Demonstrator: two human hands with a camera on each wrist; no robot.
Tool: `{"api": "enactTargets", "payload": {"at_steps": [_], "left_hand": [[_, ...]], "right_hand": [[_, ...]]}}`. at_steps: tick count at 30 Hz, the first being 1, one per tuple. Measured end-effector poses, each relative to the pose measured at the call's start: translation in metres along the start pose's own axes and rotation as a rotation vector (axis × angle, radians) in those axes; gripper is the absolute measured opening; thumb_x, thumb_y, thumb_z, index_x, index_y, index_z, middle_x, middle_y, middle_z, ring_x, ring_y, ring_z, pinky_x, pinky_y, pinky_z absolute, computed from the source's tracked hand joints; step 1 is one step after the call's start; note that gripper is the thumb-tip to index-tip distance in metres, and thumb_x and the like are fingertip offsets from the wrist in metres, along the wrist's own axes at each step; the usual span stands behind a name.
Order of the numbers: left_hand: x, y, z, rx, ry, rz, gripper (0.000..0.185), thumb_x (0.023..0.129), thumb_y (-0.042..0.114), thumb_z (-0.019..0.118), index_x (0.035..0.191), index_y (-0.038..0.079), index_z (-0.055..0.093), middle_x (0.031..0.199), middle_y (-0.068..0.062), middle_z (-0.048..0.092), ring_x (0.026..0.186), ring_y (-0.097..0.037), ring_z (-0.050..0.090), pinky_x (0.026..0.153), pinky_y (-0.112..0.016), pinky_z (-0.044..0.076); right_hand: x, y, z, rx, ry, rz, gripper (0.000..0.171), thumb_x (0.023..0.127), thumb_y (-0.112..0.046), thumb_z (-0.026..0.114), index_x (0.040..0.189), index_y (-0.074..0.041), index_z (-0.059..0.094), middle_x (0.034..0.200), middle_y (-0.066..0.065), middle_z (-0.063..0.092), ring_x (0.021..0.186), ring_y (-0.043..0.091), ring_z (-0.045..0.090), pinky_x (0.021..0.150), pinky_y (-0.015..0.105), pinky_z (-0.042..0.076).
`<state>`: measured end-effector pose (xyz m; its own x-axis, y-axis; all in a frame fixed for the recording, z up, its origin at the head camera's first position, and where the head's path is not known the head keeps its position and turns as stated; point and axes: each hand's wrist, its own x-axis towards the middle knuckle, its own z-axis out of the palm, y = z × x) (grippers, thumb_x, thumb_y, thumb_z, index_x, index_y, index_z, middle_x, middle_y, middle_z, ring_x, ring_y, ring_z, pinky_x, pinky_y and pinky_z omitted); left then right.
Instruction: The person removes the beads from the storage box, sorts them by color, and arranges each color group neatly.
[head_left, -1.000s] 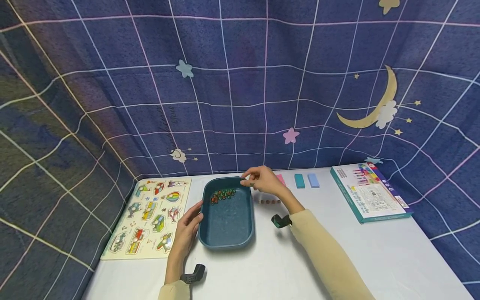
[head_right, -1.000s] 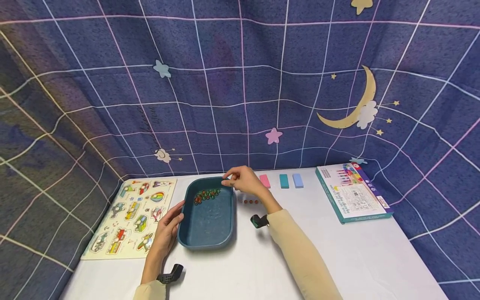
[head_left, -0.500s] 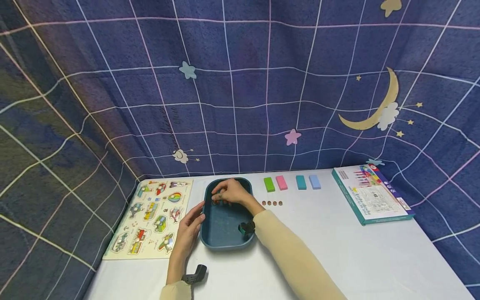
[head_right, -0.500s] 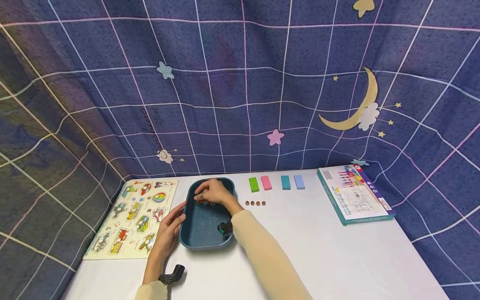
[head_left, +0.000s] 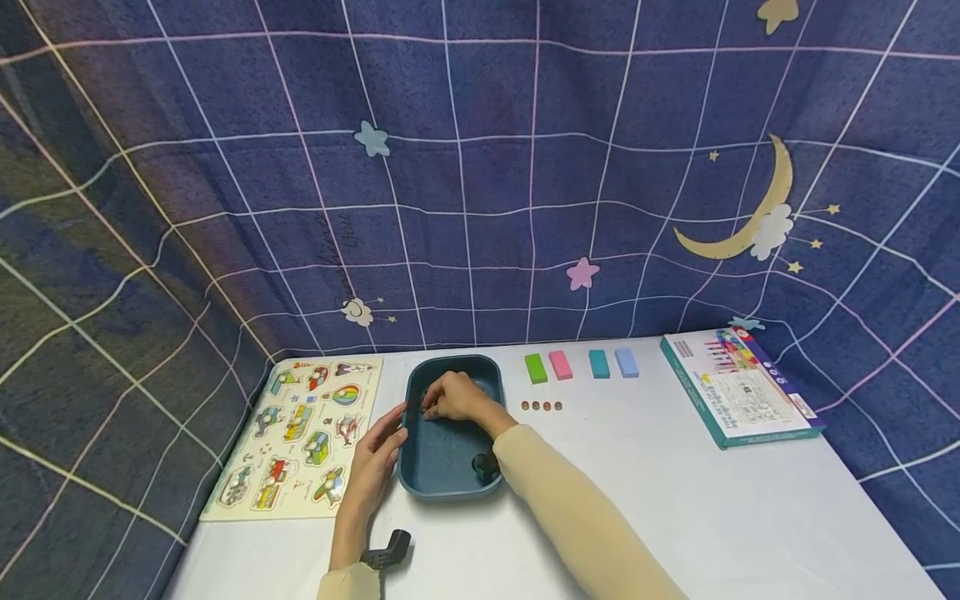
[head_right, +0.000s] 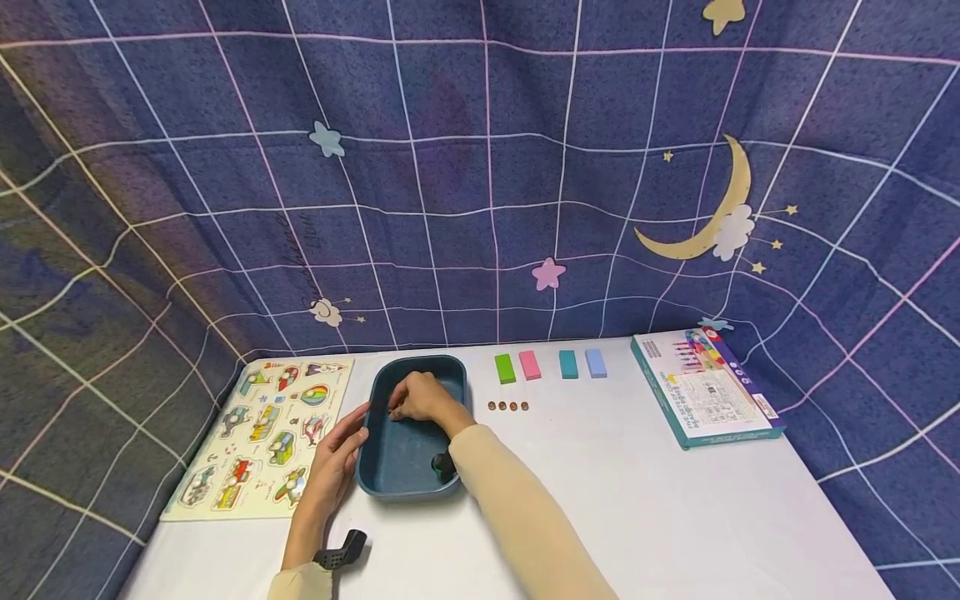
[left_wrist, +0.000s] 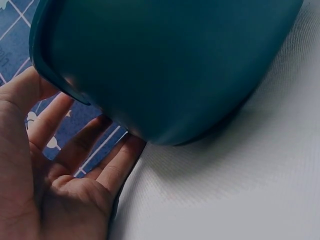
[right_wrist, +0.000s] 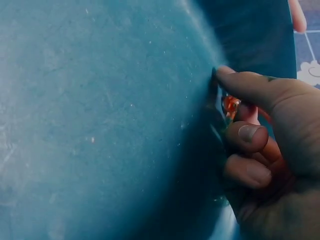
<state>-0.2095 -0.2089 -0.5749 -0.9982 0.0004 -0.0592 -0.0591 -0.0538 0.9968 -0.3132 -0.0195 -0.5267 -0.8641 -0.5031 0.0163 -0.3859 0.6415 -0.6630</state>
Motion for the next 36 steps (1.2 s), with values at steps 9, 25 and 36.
{"api": "enactTargets", "payload": {"at_steps": [9, 25, 36], "left_hand": [[-0.004, -0.002, -0.002, 0.007, -0.004, 0.000, 0.052, 0.105, 0.016, 0.062, 0.155, 0.012, 0.053, 0.163, -0.011, 0.049, 0.130, 0.004, 0.058, 0.104, -0.013, 0.051], [-0.003, -0.004, 0.004, 0.017, 0.019, 0.011, 0.050, 0.104, 0.013, 0.062, 0.154, 0.011, 0.054, 0.163, -0.014, 0.050, 0.133, -0.004, 0.057, 0.103, -0.013, 0.051], [-0.001, 0.001, 0.001, 0.043, 0.032, 0.013, 0.051, 0.104, 0.016, 0.064, 0.153, 0.012, 0.056, 0.163, -0.013, 0.051, 0.127, 0.004, 0.059, 0.103, -0.013, 0.051]], "right_hand": [[-0.002, -0.004, -0.009, 0.098, -0.005, 0.008, 0.006, 0.091, -0.016, 0.080, 0.094, -0.014, 0.084, 0.089, 0.002, 0.083, 0.070, 0.003, 0.064, 0.066, 0.016, 0.051], [-0.081, 0.058, -0.109, 0.188, 0.154, -0.015, 0.013, 0.098, -0.022, 0.076, 0.107, -0.014, 0.080, 0.073, -0.002, 0.063, 0.064, 0.009, 0.050, 0.064, 0.025, 0.043], [-0.155, 0.145, -0.126, 0.154, 0.187, 0.111, 0.012, 0.094, -0.007, 0.074, 0.105, -0.006, 0.078, 0.071, 0.002, 0.063, 0.059, 0.006, 0.047, 0.056, 0.021, 0.040]]}}
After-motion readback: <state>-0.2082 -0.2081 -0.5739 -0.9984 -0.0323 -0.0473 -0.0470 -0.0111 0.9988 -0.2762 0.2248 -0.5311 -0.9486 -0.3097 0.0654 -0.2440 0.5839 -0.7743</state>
